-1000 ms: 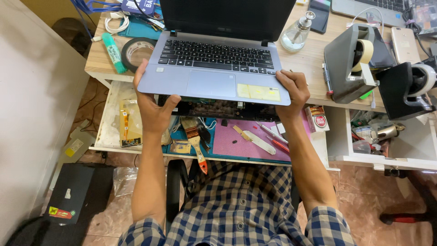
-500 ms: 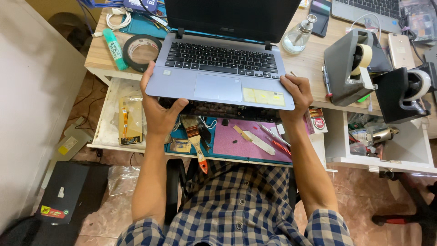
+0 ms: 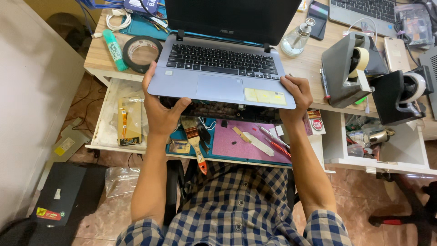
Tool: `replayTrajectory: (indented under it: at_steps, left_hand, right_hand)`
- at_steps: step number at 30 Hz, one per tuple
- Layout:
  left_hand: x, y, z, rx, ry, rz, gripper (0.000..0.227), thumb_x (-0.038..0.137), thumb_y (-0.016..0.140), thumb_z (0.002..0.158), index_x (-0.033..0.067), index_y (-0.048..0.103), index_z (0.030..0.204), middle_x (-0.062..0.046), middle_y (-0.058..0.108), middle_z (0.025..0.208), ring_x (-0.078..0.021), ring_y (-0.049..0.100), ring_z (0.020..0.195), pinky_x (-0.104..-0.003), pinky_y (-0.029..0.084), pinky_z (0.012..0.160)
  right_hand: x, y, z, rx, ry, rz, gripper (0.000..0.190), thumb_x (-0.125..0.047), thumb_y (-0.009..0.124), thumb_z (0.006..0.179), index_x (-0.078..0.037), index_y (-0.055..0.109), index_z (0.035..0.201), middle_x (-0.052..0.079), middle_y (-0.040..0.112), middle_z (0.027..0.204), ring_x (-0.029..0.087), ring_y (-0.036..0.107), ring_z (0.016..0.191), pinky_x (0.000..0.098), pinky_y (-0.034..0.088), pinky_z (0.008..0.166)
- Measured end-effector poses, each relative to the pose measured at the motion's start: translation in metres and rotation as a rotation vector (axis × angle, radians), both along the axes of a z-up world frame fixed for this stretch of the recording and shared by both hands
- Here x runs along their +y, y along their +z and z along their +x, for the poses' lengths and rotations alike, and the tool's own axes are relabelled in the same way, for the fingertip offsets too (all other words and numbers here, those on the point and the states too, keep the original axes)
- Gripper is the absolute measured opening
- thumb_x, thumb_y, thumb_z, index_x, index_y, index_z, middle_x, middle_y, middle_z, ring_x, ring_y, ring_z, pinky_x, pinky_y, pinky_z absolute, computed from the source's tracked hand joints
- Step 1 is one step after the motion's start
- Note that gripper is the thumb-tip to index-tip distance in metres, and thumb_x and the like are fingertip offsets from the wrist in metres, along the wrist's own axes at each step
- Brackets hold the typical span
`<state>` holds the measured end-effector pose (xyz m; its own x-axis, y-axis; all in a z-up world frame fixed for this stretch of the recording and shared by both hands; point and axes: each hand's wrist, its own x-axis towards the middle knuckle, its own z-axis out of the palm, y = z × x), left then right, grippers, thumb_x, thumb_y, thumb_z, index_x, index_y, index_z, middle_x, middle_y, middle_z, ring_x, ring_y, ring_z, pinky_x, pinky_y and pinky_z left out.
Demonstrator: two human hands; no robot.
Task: The person assembles a laptop by connecting internal ribbon cables to the motherboard and keyboard assembly. They then align and press the keyboard unit into the laptop chassis to secure it in place.
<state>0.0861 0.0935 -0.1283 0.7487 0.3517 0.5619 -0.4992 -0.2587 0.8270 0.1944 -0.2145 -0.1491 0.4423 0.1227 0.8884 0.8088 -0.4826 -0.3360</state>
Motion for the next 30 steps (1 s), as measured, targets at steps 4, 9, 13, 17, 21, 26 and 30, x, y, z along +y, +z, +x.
replayTrajectory:
  at_steps: [4, 9, 13, 17, 21, 26, 30]
  left_hand:
    - [-0.004, -0.004, -0.004, 0.022, 0.025, -0.001, 0.094, 0.045, 0.077, 0.073, 0.0087, 0.023, 0.14, -0.018, 0.028, 0.145, -0.0315, 0.028, 0.134, -0.043, 0.019, 0.112]
    - [-0.004, -0.006, -0.007, 0.055, 0.02, 0.023, 0.097, 0.045, 0.078, 0.07, 0.0089, 0.021, 0.141, -0.018, 0.026, 0.146, -0.0342, 0.028, 0.133, -0.046, 0.02, 0.11]
    - [-0.003, -0.003, -0.008, 0.051, 0.008, 0.027, 0.096, 0.043, 0.077, 0.072, 0.0098, 0.02, 0.142, -0.016, 0.026, 0.147, -0.0337, 0.027, 0.133, -0.048, 0.02, 0.11]
    - [-0.002, -0.001, -0.007, 0.066, 0.007, 0.041, 0.093, 0.043, 0.075, 0.076, 0.0086, 0.02, 0.141, -0.018, 0.023, 0.147, -0.0382, 0.025, 0.132, -0.053, 0.02, 0.109]
    - [-0.005, 0.009, -0.005, 0.096, 0.032, 0.034, 0.09, 0.045, 0.074, 0.077, 0.0103, 0.021, 0.141, -0.02, 0.029, 0.143, -0.043, 0.027, 0.13, -0.059, 0.02, 0.106]
    - [-0.005, 0.011, -0.001, 0.083, 0.047, 0.024, 0.089, 0.045, 0.075, 0.078, 0.0096, 0.022, 0.14, -0.023, 0.032, 0.14, -0.0443, 0.028, 0.129, -0.058, 0.021, 0.106]
    - [-0.005, 0.006, 0.002, 0.084, 0.064, 0.026, 0.09, 0.046, 0.076, 0.077, 0.0103, 0.023, 0.14, -0.021, 0.032, 0.14, -0.0415, 0.03, 0.13, -0.054, 0.022, 0.107]
  right_hand:
    - [-0.002, -0.001, -0.004, 0.011, 0.001, 0.004, 0.022, 0.004, 0.076, 0.076, -0.004, 0.073, 0.096, 0.015, 0.062, 0.091, 0.033, 0.063, 0.083, 0.0354, 0.048, 0.077]
    - [0.003, 0.006, -0.015, 0.071, -0.037, -0.036, 0.022, 0.006, 0.072, 0.078, -0.004, 0.072, 0.097, 0.014, 0.062, 0.096, 0.031, 0.063, 0.086, 0.0338, 0.047, 0.08]
    - [0.002, 0.002, -0.011, 0.05, -0.039, -0.039, 0.024, 0.006, 0.071, 0.078, -0.005, 0.072, 0.099, 0.015, 0.062, 0.097, 0.031, 0.062, 0.087, 0.0353, 0.047, 0.08]
    - [0.002, 0.0, -0.007, 0.075, -0.038, -0.052, 0.028, 0.008, 0.069, 0.078, -0.004, 0.069, 0.104, 0.015, 0.061, 0.1, 0.032, 0.061, 0.089, 0.0369, 0.047, 0.08]
    - [0.007, 0.013, -0.013, 0.155, -0.046, -0.012, 0.039, 0.012, 0.066, 0.079, 0.006, 0.058, 0.116, 0.02, 0.057, 0.1, 0.037, 0.059, 0.09, 0.0387, 0.049, 0.078]
    - [0.004, 0.006, -0.03, 0.51, -0.181, 0.031, 0.024, 0.0, 0.065, 0.08, 0.002, 0.058, 0.103, 0.021, 0.06, 0.084, 0.038, 0.06, 0.077, 0.0442, 0.046, 0.064]
    - [0.023, 0.02, -0.046, 0.647, -0.067, -0.168, 0.001, -0.006, 0.068, 0.079, -0.005, 0.067, 0.079, 0.01, 0.062, 0.063, 0.026, 0.061, 0.054, 0.0303, 0.048, 0.05]
